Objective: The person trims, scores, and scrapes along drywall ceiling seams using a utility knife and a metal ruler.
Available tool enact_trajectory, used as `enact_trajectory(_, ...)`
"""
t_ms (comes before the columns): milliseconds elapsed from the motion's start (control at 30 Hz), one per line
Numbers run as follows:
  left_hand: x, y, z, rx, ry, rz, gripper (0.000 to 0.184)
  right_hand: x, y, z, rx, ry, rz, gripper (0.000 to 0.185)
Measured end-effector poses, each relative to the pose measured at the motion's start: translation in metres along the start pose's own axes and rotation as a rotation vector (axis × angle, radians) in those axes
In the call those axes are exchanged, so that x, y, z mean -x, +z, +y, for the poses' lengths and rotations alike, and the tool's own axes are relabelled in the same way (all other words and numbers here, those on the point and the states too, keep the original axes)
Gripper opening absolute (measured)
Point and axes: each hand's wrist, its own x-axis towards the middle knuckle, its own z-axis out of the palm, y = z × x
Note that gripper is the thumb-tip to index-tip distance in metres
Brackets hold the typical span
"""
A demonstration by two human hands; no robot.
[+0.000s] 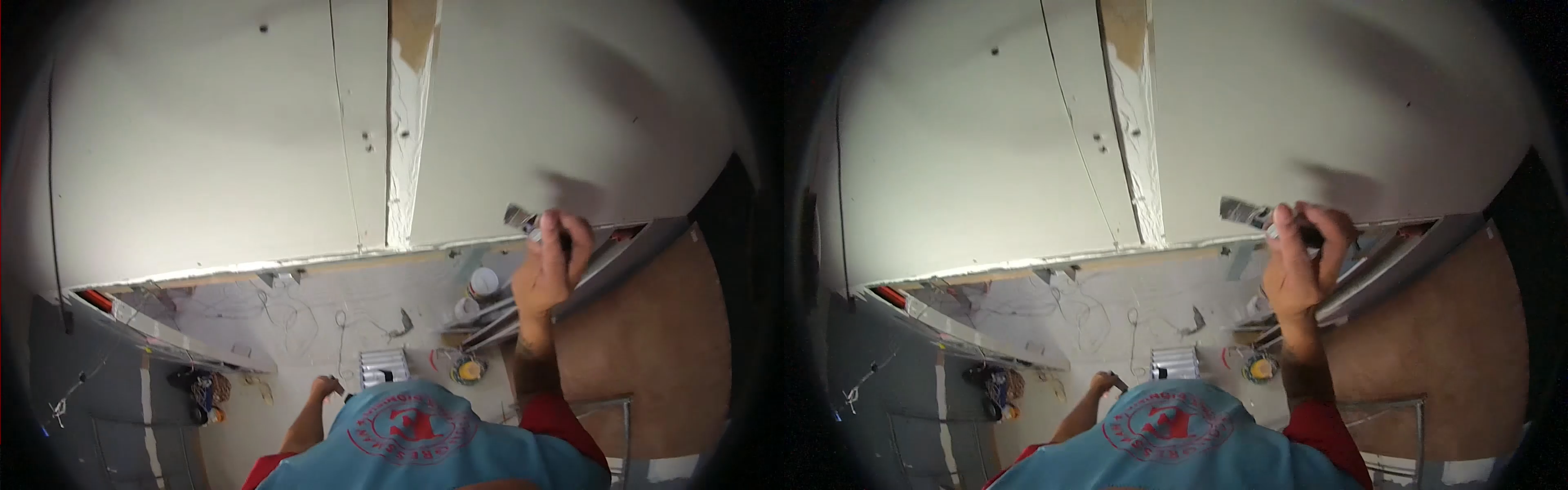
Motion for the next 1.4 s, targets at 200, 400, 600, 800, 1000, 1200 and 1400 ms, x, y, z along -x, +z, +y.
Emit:
enact_trajectory(200, -0.040, 0.048, -0.013, -0.071, 0.318, 0.038, 0.027, -0.101, 0.036, 0.016, 0.169, -0.251, 0.136, 0.041)
enact_trajectory(400, 0.004, 0.090, -0.070, -0.589, 0.383, 0.090, 0.031, -0.123, 0.061, 0.016, 0.213, -0.362, 0.017, 0.037)
enact_trajectory(600, 0.058, 0.111, -0.117, -0.270, 0.065, -0.010, 0.030, -0.112, 0.065, 0.011, 0.260, -0.336, 0.002, 0.036)
enact_trajectory(800, 0.073, 0.121, -0.128, -0.230, 0.017, -0.013, 0.029, -0.107, 0.074, 0.012, 0.246, -0.291, 0.066, 0.040)
enact_trajectory(1000, 0.055, 0.110, -0.113, -0.341, 0.135, 0.035, 0.028, -0.098, 0.096, 0.008, 0.232, -0.244, 0.192, 0.046)
enact_trajectory(1200, 0.050, 0.075, -0.092, -0.143, 0.617, 0.453, 0.024, -0.144, 0.104, 0.010, 0.238, -0.200, 0.294, 0.045)
enact_trajectory(1400, 0.022, 0.073, -0.086, -0.156, -0.063, -0.033, 0.037, -0.117, 0.093, 0.015, 0.155, -0.246, 0.235, 0.049)
